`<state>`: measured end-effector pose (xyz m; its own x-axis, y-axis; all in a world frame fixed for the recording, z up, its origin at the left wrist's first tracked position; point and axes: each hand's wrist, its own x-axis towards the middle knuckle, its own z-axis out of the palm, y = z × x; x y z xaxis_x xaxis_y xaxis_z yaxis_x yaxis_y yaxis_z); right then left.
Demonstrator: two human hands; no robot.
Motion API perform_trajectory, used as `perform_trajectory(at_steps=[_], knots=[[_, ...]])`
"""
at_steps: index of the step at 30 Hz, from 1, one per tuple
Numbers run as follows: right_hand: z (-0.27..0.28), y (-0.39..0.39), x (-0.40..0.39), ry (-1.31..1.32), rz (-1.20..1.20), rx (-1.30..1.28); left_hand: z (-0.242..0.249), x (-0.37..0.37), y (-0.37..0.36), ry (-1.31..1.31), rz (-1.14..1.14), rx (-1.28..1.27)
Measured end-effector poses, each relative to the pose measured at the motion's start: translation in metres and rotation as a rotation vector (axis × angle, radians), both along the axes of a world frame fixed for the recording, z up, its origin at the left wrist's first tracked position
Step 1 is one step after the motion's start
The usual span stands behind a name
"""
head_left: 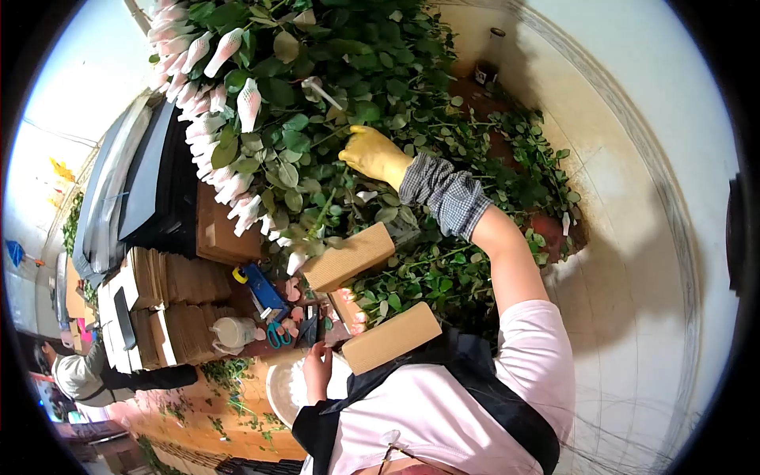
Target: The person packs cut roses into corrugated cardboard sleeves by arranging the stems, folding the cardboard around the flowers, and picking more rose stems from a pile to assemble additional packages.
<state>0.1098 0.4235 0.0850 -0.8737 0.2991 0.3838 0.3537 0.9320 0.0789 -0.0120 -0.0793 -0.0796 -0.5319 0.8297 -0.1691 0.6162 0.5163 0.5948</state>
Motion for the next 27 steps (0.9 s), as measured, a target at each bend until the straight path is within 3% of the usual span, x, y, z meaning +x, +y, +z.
perform_trajectory(at_steps=[1, 2, 4, 5, 6, 8, 9, 11, 14, 15, 22, 23, 25, 26, 27], knots=[[-0.012, 0.004, -0.003, -0.039, 0.001, -0.151, 0.008, 0.0, 0.005, 0.005, -0.002, 0.006], [0.013, -0.029, -0.001, 0.137, 0.008, -0.132, 0.011, -0.003, 0.009, 0.008, -0.007, 0.011], [0.041, -0.064, -0.017, -0.245, 0.063, 0.023, 0.013, -0.004, 0.01, -0.017, 0.014, 0.039], [0.044, -0.076, -0.018, -0.212, 0.152, -0.015, 0.019, -0.003, 0.011, 0.008, 0.009, 0.039], [0.05, -0.084, -0.023, -0.319, 0.069, -0.092, 0.022, -0.003, 0.009, 0.008, 0.013, 0.028], [-0.01, -0.044, -0.038, -0.033, -0.067, -0.037, 0.026, -0.004, 0.006, 0.025, 0.035, 0.063], [-0.013, -0.032, -0.034, -0.206, -0.226, 0.152, 0.028, -0.004, 0.002, -0.006, 0.068, 0.048], [-0.014, -0.008, -0.022, -0.363, -0.3, 0.362, 0.026, -0.003, -0.01, -0.004, 0.094, 0.036], [-0.002, -0.013, -0.027, -0.384, -0.289, 0.185, 0.008, -0.002, -0.03, 0.035, 0.124, 0.018], [-0.003, -0.016, -0.031, -0.171, -0.255, 0.25, 0.004, -0.001, -0.034, 0.003, 0.138, 0.014], [0.063, -0.052, -0.017, 0.063, -0.275, 0.161, 0.004, 0.005, -0.028, -0.04, 0.084, -0.002], [0.061, -0.045, -0.014, 0.144, -0.251, 0.244, 0.01, 0.005, -0.021, -0.048, 0.081, -0.025], [0.066, -0.021, -0.007, 0.125, -0.33, 0.065, 0.021, 0.001, -0.004, -0.038, 0.066, -0.001], [0.08, -0.018, 0.004, -0.012, -0.402, 0.306, 0.026, -0.001, -0.004, -0.027, 0.054, 0.017], [0.067, 0.0, 0.003, 0.012, -0.454, 0.271, 0.02, -0.005, -0.004, -0.045, 0.092, 0.085]])
